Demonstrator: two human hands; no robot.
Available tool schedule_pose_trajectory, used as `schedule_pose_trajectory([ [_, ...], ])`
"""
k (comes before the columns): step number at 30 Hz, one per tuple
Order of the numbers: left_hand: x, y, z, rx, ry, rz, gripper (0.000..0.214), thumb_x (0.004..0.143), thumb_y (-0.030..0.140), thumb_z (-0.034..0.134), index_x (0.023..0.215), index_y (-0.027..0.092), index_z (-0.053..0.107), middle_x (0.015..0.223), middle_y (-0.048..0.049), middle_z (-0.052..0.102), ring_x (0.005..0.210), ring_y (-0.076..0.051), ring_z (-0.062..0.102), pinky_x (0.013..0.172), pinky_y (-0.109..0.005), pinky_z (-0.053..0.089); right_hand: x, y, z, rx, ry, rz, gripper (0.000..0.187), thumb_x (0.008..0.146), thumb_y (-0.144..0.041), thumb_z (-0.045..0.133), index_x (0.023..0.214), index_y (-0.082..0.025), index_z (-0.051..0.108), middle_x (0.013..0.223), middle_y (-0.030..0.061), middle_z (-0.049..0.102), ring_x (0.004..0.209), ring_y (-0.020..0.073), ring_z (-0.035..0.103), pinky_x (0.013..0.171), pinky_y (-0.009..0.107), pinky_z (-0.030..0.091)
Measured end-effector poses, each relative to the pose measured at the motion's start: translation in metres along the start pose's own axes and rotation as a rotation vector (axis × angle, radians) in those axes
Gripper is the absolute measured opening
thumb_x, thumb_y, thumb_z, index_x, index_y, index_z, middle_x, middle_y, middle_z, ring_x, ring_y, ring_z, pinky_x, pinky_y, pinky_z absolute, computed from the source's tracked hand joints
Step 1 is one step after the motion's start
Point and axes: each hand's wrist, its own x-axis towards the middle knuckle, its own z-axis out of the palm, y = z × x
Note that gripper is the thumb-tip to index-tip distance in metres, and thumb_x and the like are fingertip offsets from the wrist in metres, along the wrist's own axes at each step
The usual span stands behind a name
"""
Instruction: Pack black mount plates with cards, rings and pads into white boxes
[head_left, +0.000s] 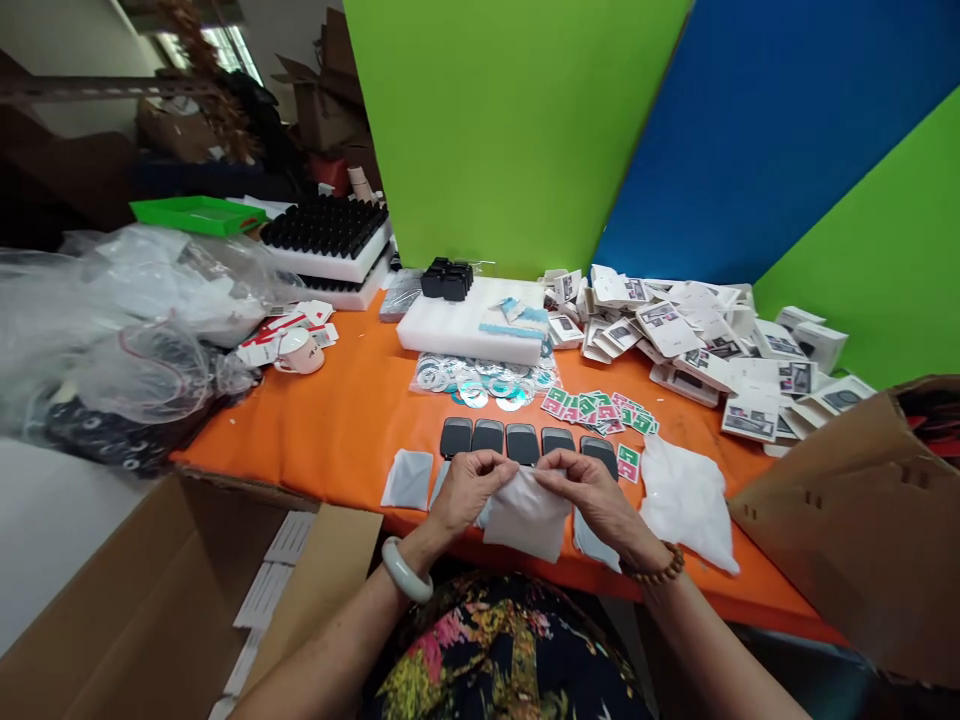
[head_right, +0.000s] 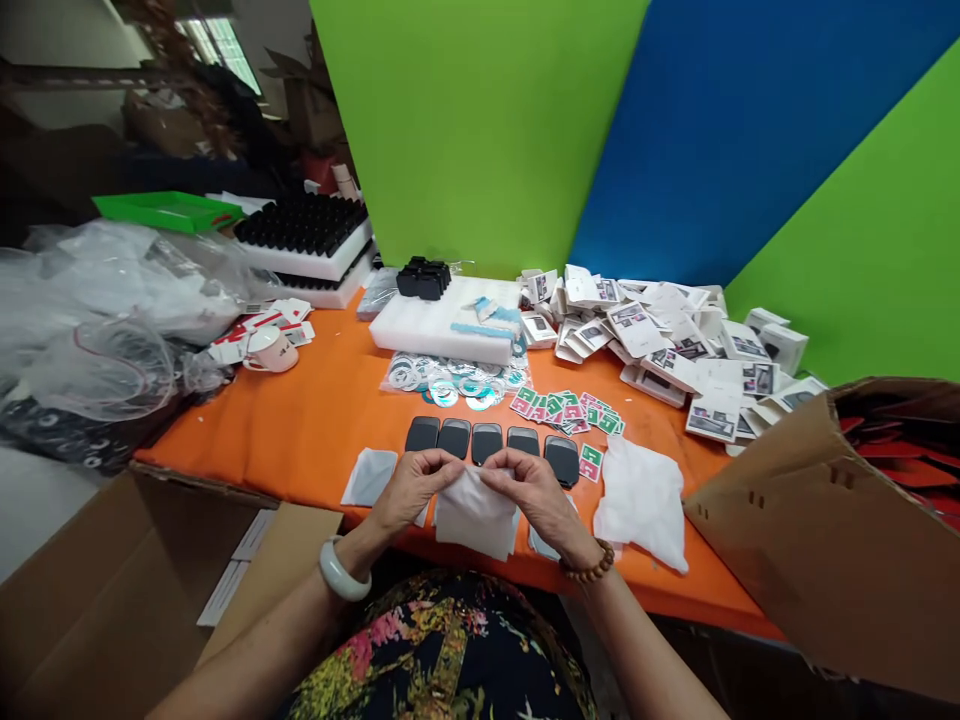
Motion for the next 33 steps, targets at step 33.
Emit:
schedule_pose_trajectory([
  [33, -0.038, -0.007, -0.093, 0.674, -0.055, 0.082, 0.010, 0.077, 0.019, 0.055, 0.067, 0.017, 0.057, 0.074, 0.0002, 0.054, 0.074, -0.015, 0.051, 0.073, -0.026, 0.038, 0.143, 0.015, 0.075, -1.271, -0.281, -0.222, 0.042, 0.069, -0.028, 0.071, 0.103, -0.016, 0.051, 0.102, 0.0127, 0.056, 0.094, 0.0277, 0.052, 0.077, 0.035, 0.038],
])
